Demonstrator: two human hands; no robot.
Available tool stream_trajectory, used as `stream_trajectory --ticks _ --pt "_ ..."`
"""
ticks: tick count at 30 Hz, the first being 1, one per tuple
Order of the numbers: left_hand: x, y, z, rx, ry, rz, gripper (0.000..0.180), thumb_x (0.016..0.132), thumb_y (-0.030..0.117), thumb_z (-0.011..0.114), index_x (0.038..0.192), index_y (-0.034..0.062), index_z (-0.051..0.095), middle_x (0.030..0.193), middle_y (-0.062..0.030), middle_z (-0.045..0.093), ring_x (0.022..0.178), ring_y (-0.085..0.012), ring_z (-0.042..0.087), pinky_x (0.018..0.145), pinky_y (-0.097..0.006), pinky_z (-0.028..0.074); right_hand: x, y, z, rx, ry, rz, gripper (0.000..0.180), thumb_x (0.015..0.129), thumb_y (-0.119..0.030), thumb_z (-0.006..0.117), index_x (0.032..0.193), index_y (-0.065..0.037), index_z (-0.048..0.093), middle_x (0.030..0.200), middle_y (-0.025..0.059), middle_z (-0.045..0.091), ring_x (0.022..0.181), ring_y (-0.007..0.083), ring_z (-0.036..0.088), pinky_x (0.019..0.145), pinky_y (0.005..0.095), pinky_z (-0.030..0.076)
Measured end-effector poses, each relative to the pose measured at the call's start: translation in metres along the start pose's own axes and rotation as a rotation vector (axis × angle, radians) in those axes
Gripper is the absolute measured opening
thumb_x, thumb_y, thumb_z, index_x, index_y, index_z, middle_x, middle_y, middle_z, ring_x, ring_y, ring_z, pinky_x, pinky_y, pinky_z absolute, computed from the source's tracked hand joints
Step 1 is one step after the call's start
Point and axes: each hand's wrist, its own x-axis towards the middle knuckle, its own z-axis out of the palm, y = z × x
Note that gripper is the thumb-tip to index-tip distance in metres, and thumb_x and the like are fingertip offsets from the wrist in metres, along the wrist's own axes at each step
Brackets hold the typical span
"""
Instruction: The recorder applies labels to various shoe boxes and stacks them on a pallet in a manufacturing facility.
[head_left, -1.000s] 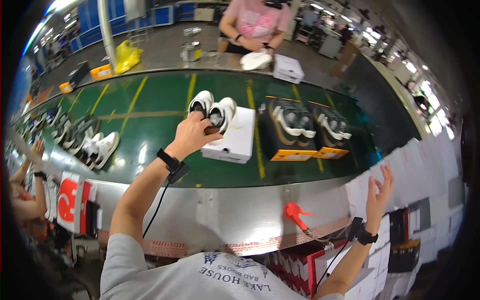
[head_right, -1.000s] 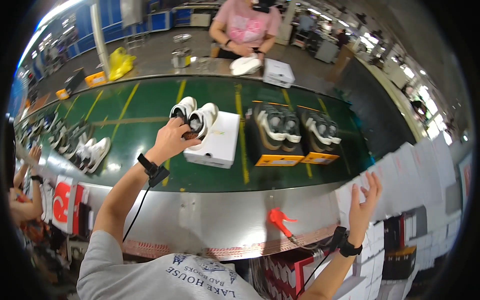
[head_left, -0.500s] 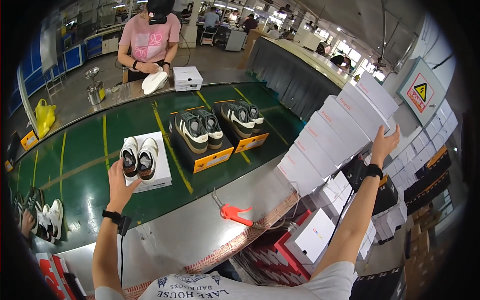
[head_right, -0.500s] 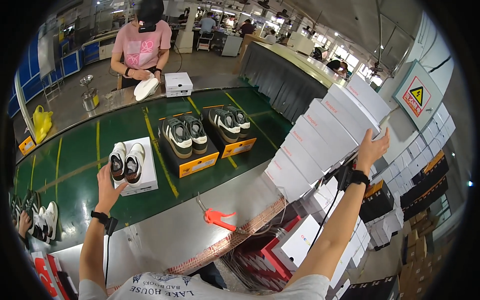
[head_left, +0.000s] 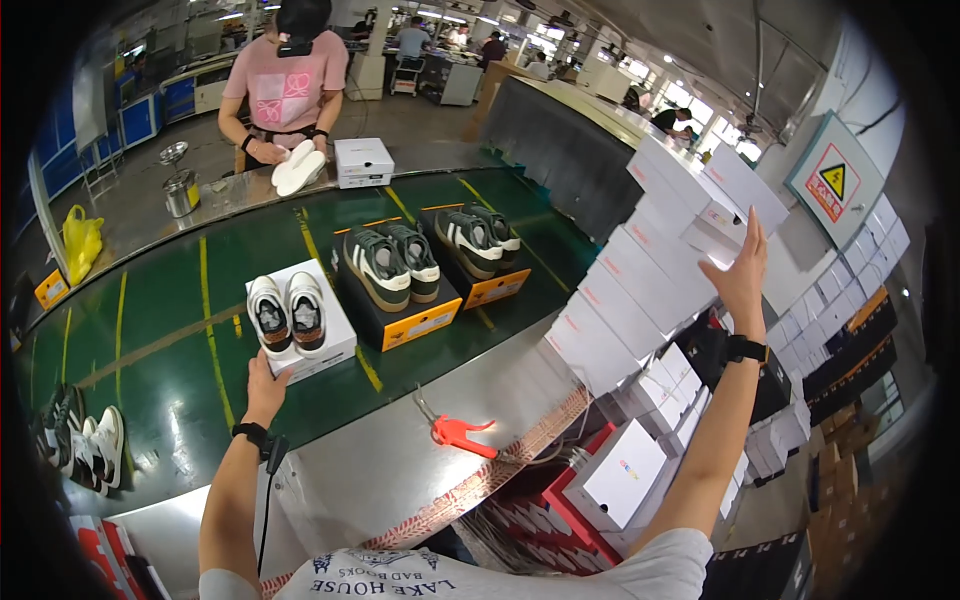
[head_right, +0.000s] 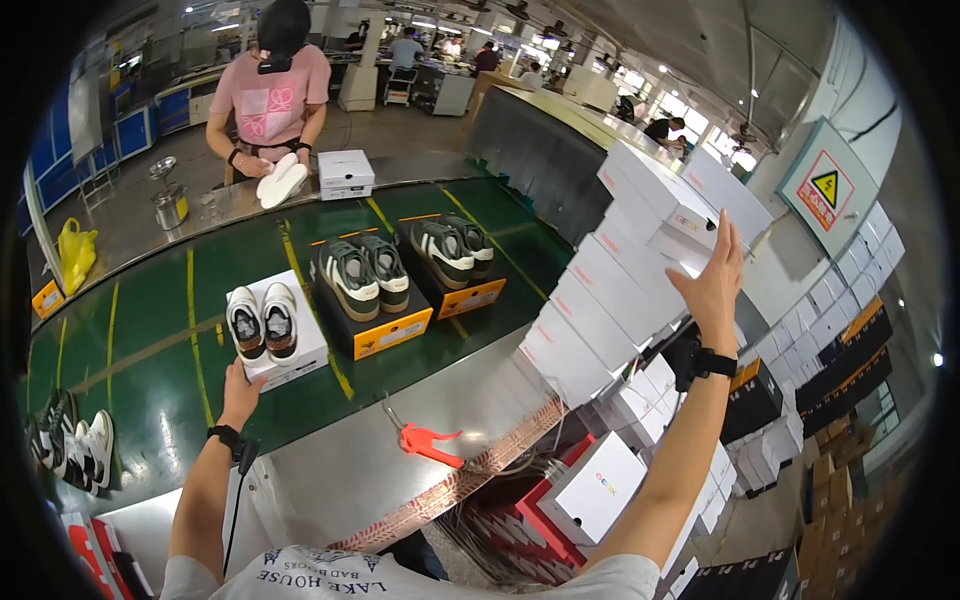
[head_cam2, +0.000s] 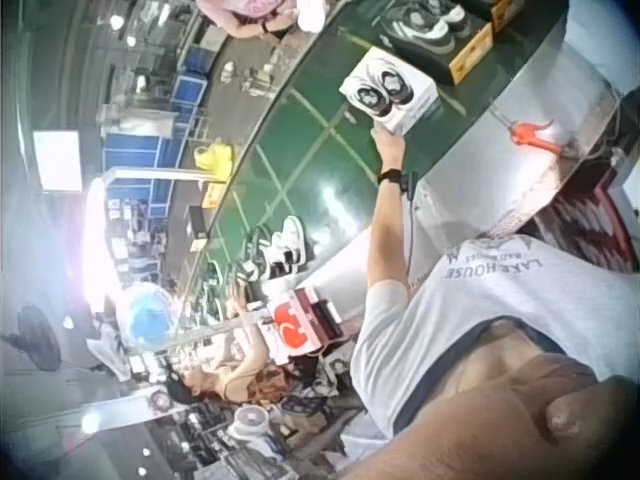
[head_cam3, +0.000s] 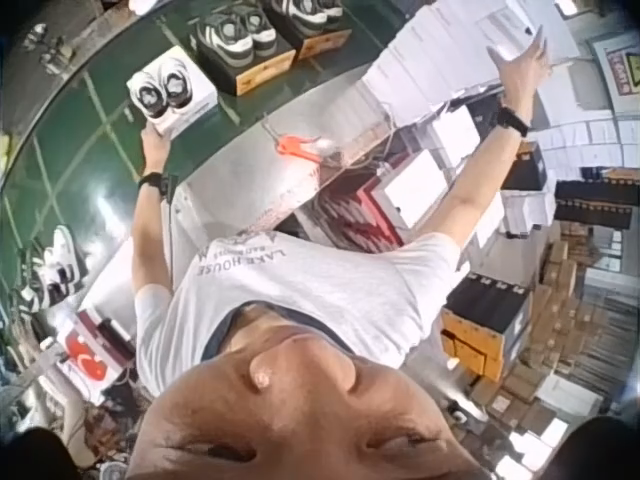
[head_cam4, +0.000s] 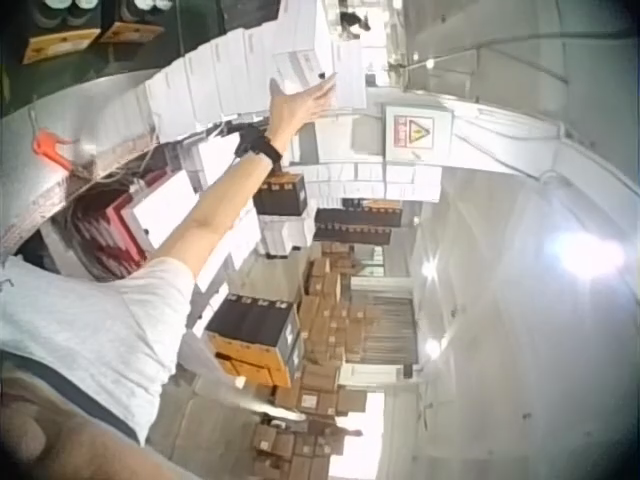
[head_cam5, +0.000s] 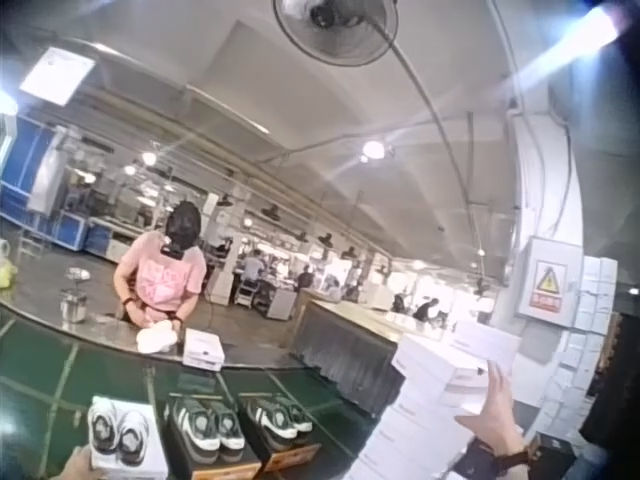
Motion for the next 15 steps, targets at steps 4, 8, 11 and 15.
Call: stream_trajectory --ticks 4,8,11,15 --pt "0.0 0.01 0.004 -0.051 -0.02 -0.009 0.067 0.078 0.014 0.074 0.134 0.0012 0.04 0.11 -0.0234 0.051 0.103 -0.0424 0.054 0.087 -0.046 0.047 0.0 0.005 0.021 -0.283 -0.076 -0.005 0.11 0.059 -0.014 0.085 0.15 -0.02 0.023 0.15 0.0156 0.03 0.14 0.0322 0.026 0.114 0.0497 0.02" --pt "-0.001 0.015 -0.003 -0.092 -0.068 -0.004 0.063 0.08 0.013 0.072 0.134 0.001 0.041 0.108 -0.0221 0.052 0.091 -0.0365 0.059 0.078 -0.041 0.051 0.009 0.011 0.045 -0.375 -0.015 -0.058 0.11 0.059 -0.014 0.084 0.15 -0.023 0.023 0.149 0.0108 0.034 0.141 0.0282 0.028 0.115 0.0511 0.019" --pt "-0.012 0.012 -0.014 -0.121 -0.106 -0.03 0.057 0.081 0.012 0.071 0.131 0.001 0.046 0.107 -0.0195 0.053 0.085 -0.0301 0.062 0.075 -0.037 0.052 0.016 0.01 0.052 -0.389 0.004 -0.058 0.107 0.06 -0.012 0.083 0.149 -0.022 0.024 0.145 0.0116 0.038 0.138 0.0291 0.032 0.115 0.0503 0.019" --pt "-0.045 -0.009 -0.035 -0.132 -0.093 0.001 0.052 0.081 0.012 0.072 0.128 0.0019 0.05 0.108 -0.0164 0.054 0.081 -0.0254 0.062 0.073 -0.034 0.053 0.017 -0.014 0.049 -0.308 0.061 -0.104 0.098 0.061 -0.009 0.079 0.145 -0.014 0.029 0.141 0.0126 0.041 0.133 0.0303 0.037 0.113 0.0487 0.023"
